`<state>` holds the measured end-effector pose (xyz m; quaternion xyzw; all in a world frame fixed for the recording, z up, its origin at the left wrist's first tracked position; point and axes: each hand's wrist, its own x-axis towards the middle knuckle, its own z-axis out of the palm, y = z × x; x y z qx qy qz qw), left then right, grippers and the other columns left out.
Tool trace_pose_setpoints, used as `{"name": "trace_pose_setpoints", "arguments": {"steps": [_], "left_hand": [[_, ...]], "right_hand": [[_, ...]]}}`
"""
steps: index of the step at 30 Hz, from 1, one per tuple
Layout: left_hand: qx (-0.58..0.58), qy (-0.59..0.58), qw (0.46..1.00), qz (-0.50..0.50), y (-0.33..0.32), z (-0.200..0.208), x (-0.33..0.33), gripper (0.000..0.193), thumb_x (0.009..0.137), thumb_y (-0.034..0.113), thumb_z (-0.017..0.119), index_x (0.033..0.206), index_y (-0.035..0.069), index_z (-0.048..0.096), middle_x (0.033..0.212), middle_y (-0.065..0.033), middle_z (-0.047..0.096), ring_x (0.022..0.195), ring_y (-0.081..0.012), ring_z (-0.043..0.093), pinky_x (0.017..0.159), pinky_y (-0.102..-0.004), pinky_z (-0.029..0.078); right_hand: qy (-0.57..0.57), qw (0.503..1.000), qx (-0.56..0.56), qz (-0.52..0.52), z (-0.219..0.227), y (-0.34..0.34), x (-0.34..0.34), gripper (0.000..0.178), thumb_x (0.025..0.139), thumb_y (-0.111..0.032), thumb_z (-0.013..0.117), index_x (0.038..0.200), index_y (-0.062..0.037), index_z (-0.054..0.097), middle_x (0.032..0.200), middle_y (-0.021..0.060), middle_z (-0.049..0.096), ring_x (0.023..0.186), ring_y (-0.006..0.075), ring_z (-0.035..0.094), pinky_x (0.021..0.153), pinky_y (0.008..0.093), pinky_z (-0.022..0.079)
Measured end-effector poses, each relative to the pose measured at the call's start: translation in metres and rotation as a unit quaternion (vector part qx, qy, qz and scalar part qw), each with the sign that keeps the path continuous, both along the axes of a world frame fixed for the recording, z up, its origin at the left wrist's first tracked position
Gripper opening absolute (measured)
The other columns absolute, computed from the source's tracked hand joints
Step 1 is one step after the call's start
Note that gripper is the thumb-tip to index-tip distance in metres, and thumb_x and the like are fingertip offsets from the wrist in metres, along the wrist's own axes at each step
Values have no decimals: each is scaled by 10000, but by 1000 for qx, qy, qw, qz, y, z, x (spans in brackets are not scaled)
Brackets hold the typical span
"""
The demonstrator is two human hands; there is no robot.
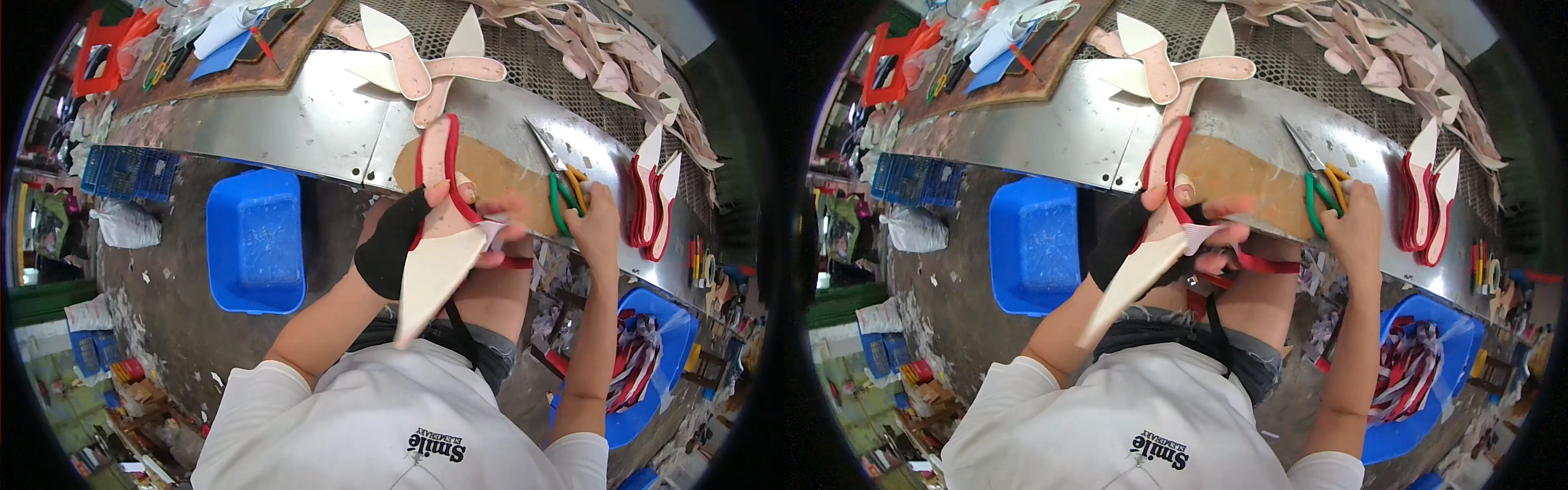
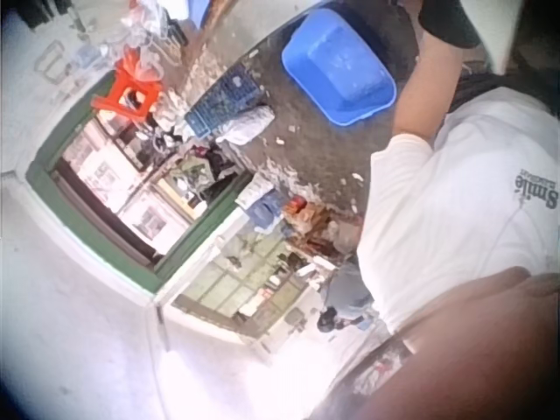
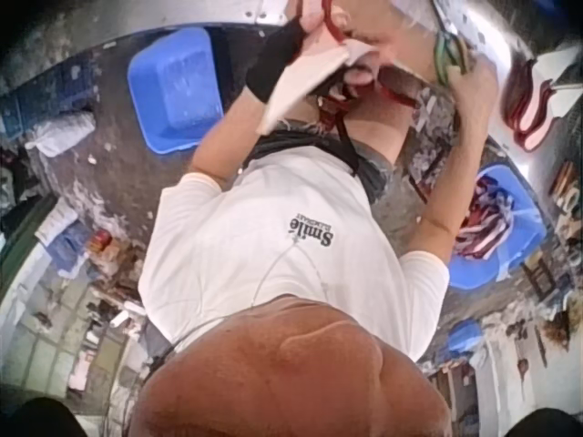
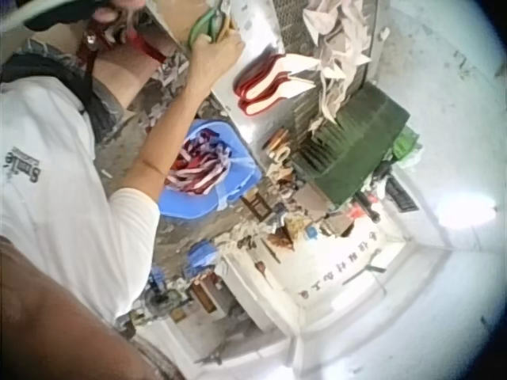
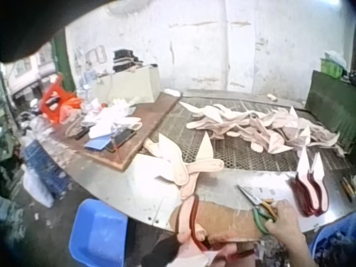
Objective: The recorder is assembling high-heeled shoe components by applying adhesive tape or lining to the insoles and trimming excess material.
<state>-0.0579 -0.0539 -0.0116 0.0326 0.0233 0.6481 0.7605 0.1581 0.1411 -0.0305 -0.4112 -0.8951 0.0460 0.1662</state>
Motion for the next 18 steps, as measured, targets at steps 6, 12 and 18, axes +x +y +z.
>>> {"name": "trace_pose_setpoints", "arguments": {"steps": [6,12,18], "left_hand": [[-48,106,960,256,10,-1,-9,170,895,246,546,915,81,511,1219,-186,549,1229,-274,480,941,-358,465],[-12,8,953,302,16,-11,-16,163,919,212,544,882,53,540,1368,-210,415,1307,-274,398,987,-354,462],[-16,22,951,307,15,-14,-15,163,921,240,541,887,81,552,1388,-188,415,1321,-272,385,975,-348,465]], "right_hand": [[393,781,-485,11,16,-80,-3,373,786,-87,668,1129,-22,538,874,35,589,743,101,564,638,222,443],[394,628,-669,48,-2,-180,-25,591,676,-202,822,1124,-46,469,865,17,540,745,76,527,606,202,448],[410,599,-685,54,-6,-188,-51,487,732,-129,771,1097,-41,459,868,8,512,765,82,503,644,211,421]]}}
